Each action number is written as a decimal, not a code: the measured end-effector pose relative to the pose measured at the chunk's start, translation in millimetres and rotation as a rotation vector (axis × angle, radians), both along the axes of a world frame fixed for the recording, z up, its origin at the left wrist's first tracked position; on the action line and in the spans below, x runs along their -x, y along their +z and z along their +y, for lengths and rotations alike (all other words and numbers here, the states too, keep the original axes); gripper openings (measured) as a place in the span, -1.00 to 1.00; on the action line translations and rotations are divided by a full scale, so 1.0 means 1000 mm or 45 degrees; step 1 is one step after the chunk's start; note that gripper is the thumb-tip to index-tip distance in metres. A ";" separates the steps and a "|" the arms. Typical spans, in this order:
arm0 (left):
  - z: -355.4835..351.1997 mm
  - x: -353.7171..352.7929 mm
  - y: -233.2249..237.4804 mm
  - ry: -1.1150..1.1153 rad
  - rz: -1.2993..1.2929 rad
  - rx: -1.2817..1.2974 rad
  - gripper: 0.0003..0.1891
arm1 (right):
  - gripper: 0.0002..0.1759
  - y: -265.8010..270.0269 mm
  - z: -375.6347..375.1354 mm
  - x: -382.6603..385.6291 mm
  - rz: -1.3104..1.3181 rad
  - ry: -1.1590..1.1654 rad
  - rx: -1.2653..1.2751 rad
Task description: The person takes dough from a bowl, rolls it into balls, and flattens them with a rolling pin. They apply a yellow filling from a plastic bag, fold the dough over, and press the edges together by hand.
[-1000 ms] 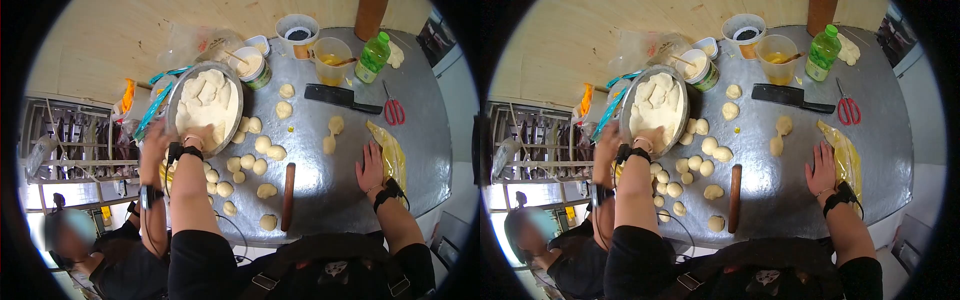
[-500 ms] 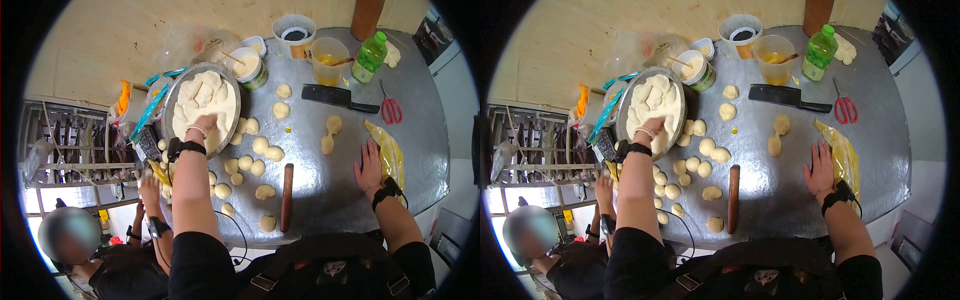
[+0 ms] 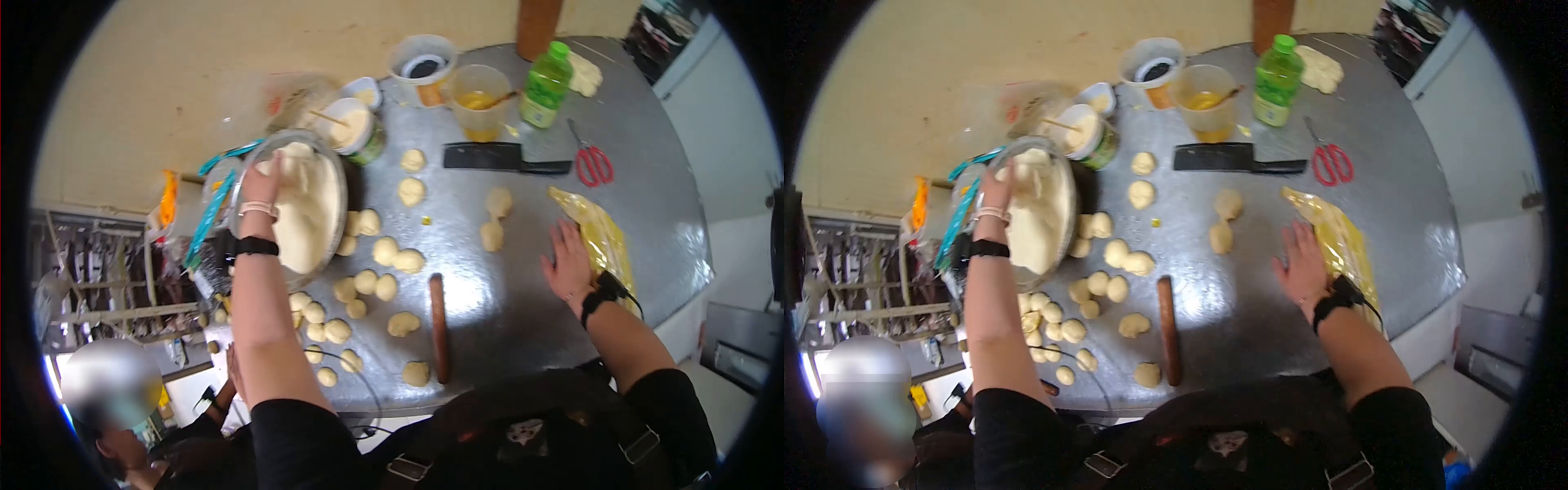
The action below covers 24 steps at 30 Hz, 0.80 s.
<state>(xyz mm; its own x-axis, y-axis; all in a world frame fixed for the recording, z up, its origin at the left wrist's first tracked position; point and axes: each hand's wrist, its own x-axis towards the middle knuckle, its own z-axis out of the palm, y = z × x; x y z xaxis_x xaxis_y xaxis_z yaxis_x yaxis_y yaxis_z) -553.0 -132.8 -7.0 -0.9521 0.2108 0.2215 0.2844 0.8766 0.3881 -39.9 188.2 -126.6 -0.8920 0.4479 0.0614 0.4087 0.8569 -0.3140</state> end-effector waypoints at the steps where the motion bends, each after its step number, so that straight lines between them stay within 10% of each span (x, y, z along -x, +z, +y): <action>1: 0.009 -0.001 0.003 0.055 0.362 0.198 -0.32 | -0.30 -0.002 0.002 0.000 0.018 0.007 -0.007; 5: 0.117 -0.153 0.016 -0.622 -0.317 -0.314 -0.50 | -0.33 0.003 0.000 0.010 0.144 -0.152 0.149; 6: 0.142 -0.198 0.038 -0.740 -0.769 0.091 -0.44 | -0.35 0.007 -0.002 0.024 0.220 -0.266 0.312; 8: 0.165 -0.270 -0.033 -0.890 -0.665 0.234 -0.33 | -0.32 -0.012 0.005 0.067 0.380 -0.070 0.368; 14: 0.185 -0.343 -0.092 -0.724 -0.785 -0.063 -0.71 | -0.76 0.015 0.037 0.146 0.212 0.130 0.709; 18: 0.110 -0.398 0.018 -0.546 -1.047 -1.109 -0.74 | -0.66 0.078 0.042 0.067 0.686 0.255 0.350; 22: 0.083 -0.437 -0.061 -0.809 -0.685 -0.063 -0.49 | -0.51 0.050 0.000 -0.045 0.237 0.858 0.196; 24: 0.081 -0.441 -0.090 -0.689 -0.628 -0.181 -0.38 | -0.48 0.051 -0.004 -0.057 0.152 0.880 0.229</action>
<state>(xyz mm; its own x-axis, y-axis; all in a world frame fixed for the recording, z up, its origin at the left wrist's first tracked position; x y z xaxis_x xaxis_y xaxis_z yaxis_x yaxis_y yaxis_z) -111.9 -51.5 -96.6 -0.7195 0.6793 -0.1445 0.4255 0.5957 0.6813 16.9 184.2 -75.1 -0.9667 -0.2040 0.1543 -0.2540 0.8380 -0.4830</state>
